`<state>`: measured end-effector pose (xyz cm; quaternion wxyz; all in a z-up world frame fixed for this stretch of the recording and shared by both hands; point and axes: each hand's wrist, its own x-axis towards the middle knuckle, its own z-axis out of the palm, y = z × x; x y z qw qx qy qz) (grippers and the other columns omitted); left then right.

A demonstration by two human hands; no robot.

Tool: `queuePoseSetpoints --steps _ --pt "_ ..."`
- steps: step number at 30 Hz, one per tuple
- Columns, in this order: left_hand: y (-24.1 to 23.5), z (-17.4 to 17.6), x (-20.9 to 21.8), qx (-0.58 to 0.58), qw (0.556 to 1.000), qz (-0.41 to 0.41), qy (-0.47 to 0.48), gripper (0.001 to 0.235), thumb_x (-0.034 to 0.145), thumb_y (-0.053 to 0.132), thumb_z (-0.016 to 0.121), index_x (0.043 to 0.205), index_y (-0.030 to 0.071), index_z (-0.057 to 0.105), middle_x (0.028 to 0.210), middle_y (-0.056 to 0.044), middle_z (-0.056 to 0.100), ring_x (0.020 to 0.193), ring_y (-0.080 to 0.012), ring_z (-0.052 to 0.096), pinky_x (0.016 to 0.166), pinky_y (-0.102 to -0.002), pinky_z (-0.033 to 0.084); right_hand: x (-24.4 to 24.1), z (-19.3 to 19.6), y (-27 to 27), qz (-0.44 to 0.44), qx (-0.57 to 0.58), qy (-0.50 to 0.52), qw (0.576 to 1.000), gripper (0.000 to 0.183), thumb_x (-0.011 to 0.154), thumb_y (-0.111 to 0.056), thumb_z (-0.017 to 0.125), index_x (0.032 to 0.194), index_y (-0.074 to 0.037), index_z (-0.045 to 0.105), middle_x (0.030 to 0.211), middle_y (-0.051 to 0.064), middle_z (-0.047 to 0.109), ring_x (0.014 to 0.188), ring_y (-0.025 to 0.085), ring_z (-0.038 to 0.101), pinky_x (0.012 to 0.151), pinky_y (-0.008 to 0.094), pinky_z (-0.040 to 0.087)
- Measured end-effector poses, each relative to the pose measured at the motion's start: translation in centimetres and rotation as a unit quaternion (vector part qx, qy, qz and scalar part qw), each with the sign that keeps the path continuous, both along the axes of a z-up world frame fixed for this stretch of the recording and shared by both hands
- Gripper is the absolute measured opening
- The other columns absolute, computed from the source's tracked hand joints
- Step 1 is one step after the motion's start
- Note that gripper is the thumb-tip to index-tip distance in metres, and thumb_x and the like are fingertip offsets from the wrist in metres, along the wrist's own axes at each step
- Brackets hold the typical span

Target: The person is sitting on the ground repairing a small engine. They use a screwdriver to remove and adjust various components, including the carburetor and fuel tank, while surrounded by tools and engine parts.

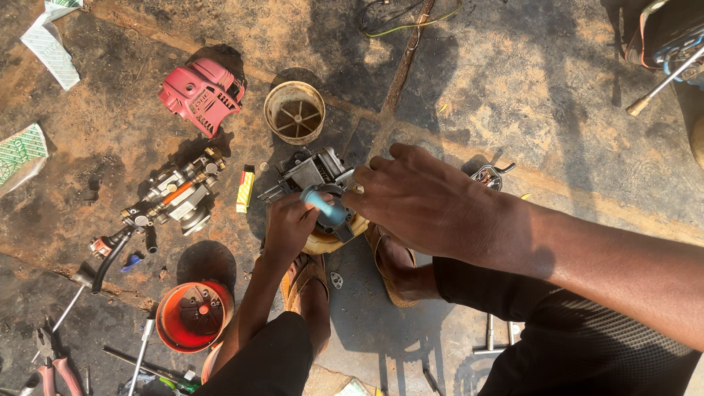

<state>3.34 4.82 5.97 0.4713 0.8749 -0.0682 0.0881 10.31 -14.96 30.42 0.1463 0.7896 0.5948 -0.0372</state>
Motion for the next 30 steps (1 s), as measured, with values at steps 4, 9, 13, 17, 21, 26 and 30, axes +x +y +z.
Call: queuePoseSetpoints --steps 4,9,13,17,21,26,30 --pt "-0.4 -0.1 0.6 0.041 0.997 0.017 -0.069 0.017 0.083 0.008 0.079 0.1 0.007 0.075 0.103 -0.01 0.078 0.092 -0.0249 0.077 0.077 -0.036 0.061 0.4 -0.3 0.5 -0.006 -0.043 -0.001 0.999 0.031 0.095 -0.023 0.063 0.124 -0.012 0.064 0.099 0.006 0.065 0.092 0.018 0.066 0.077 0.035 0.056" --pt "0.3 -0.8 -0.3 0.04 0.995 -0.029 -0.086 0.033 0.084 -0.007 0.067 0.112 0.008 0.077 0.112 -0.01 0.077 0.095 -0.0269 0.075 0.078 -0.036 0.06 0.6 -1.7 -0.2 -0.01 -0.019 0.006 1.0 0.043 0.095 -0.026 0.062 0.137 -0.015 0.061 0.102 0.006 0.065 0.09 0.019 0.067 0.074 0.036 0.056" --pt "0.2 -2.3 0.3 0.028 0.995 0.016 -0.091 0.027 0.08 -0.002 0.073 0.102 0.013 0.077 0.1 -0.001 0.078 0.086 -0.0192 0.077 0.075 -0.033 0.06 0.9 -4.1 -0.3 -0.026 0.027 0.043 0.998 0.051 0.093 -0.03 0.064 0.142 -0.016 0.055 0.122 0.012 0.06 0.107 0.025 0.064 0.084 0.04 0.055" --pt "-0.6 -3.5 1.5 -0.004 0.997 0.02 -0.081 0.02 0.083 0.004 0.079 0.1 0.007 0.069 0.098 -0.004 0.073 0.082 -0.0209 0.074 0.068 -0.034 0.058 1.1 -7.5 0.0 0.0 0.09 0.092 0.992 0.076 0.088 -0.014 0.064 0.161 -0.024 0.044 0.15 0.026 0.043 0.115 0.034 0.061 0.083 0.039 0.056" --pt "-0.4 -3.0 1.5 0.0 1.0 0.02 -0.01 0.023 0.077 0.002 0.076 0.1 0.003 0.068 0.094 -0.007 0.069 0.076 -0.023 0.071 0.062 -0.037 0.054 0.1 -10.6 0.5 0.083 0.123 0.09 0.985 0.076 0.075 -0.002 0.065 0.143 -0.033 0.054 0.144 0.02 0.05 0.113 0.033 0.063 0.084 0.041 0.06" --pt "-0.2 -1.7 0.6 0.062 0.998 0.008 -0.01 0.017 0.094 0.009 0.069 0.111 0.007 0.072 0.107 -0.008 0.066 0.101 -0.0252 0.065 0.087 -0.042 0.052 0.4 -13.0 1.0 0.024 -0.047 0.175 0.983 0.021 0.103 -0.008 0.059 0.122 -0.001 0.064 0.122 0.015 0.055 0.099 0.022 0.065 0.074 0.029 0.063" --pt "0.3 -1.9 -0.1 0.113 0.993 0.002 -0.03 0.022 0.098 0.012 0.064 0.118 0.006 0.072 0.12 -0.008 0.059 0.115 -0.0275 0.056 0.1 -0.045 0.044 0.8 -14.1 0.6 0.087 0.022 0.075 0.993 0.028 0.086 -0.001 0.063 0.114 0.002 0.066 0.112 0.013 0.058 0.087 0.018 0.064 0.063 0.026 0.063"
